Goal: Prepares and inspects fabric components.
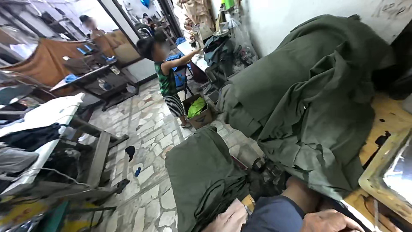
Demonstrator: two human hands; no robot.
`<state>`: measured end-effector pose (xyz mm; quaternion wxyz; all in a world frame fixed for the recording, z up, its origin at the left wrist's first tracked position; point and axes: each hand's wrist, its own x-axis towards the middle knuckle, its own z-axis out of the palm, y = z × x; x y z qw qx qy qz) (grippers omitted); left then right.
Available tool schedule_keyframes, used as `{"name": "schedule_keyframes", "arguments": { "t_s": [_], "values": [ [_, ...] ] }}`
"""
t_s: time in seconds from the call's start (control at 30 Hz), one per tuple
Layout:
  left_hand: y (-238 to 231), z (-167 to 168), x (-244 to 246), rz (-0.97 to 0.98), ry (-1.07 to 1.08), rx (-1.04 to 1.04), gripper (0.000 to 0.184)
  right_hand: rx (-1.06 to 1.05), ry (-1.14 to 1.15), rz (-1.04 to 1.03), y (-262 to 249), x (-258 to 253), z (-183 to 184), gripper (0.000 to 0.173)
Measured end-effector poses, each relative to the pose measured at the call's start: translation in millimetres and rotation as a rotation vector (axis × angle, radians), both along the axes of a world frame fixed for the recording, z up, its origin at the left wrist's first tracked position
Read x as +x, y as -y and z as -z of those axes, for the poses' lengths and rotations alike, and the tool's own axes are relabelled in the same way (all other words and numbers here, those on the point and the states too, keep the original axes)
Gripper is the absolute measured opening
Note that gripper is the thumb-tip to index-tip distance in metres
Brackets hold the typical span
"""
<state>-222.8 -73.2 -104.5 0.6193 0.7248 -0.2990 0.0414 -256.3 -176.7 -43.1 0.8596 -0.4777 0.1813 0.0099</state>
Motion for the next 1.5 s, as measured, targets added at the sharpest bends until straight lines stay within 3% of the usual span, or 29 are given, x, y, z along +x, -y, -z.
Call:
{"name": "schedule_keyframes", "arguments": {
  "t_s": [0.13, 0.2, 0.27, 0.33, 0.43, 0.5, 0.63, 0.7, 0.77, 0.87, 1.03, 1.23, 1.33, 1.43, 1.5],
  "values": [
    [11.4, 24.1, 1.5, 0.138, -0.132, -0.121, 0.017, -0.172, 0.102, 0.073, -5.4, -1.1, -3.0, 0.018],
    [11.1, 27.3, 3.4, 0.104, -0.139, -0.123, 0.011, -0.409, 0.312, 0.133, 20.7, -16.6, 50.7, 0.016],
    [5.8, 26.3, 2.8, 0.101, -0.181, -0.138, 0.009, -0.588, 0.327, 0.242, 28.6, -28.7, 83.6, 0.015],
    [2.5, 28.4, 7.6, 0.072, -0.237, -0.144, 0.01, -0.499, 0.247, 0.294, 20.3, -21.7, 91.2, 0.009],
    [-2.9, 34.3, 18.3, -0.023, -0.329, -0.096, 0.011, -0.348, 0.18, 0.106, 21.0, -14.1, 97.0, 0.021],
    [-6.2, 39.9, 21.3, -0.047, -0.385, -0.139, 0.01, -0.332, 0.194, 0.079, 18.2, -16.5, 100.9, 0.016],
    [-12.6, 23.2, 12.8, 0.21, -0.923, -0.458, 0.025, -0.41, 0.299, 0.171, 17.8, -30.0, 85.4, 0.009],
    [-10.6, 27.7, 11.5, 0.305, -1.056, -0.517, 0.017, -0.601, 0.367, 0.211, 18.4, -31.9, 76.2, 0.012],
    [0.2, 32.3, 4.5, 0.243, -1.111, -0.485, 0.022, -0.846, 0.354, 0.293, 17.8, -25.5, 85.5, 0.016],
    [11.5, 41.4, 4.8, 0.248, -1.047, -0.545, 0.028, -0.983, 0.335, 0.381, 19.0, -19.0, 96.2, 0.017],
    [9.2, 54.8, 20.5, 0.444, -0.803, -0.477, 0.014, -0.887, 0.338, 0.371, 25.1, -23.9, 92.7, 0.013],
    [7.8, 56.7, 22.6, 0.585, -0.824, -0.453, 0.011, -0.912, 0.424, 0.283, 32.7, -30.2, 102.6, 0.013],
    [6.1, 58.7, 18.6, 0.573, -0.796, -0.448, 0.01, -1.043, 0.441, 0.314, 31.2, -28.6, 102.5, 0.01],
    [6.2, 55.7, 20.9, 0.488, -0.589, -0.329, 0.011, -1.225, 0.465, 0.414, 30.7, -22.5, 101.0, 0.006],
    [6.8, 49.1, 28.8, 0.434, -0.48, -0.222, 0.01, -1.195, 0.512, 0.38, 36.2, -17.7, 103.1, 0.008]
  ]
}}
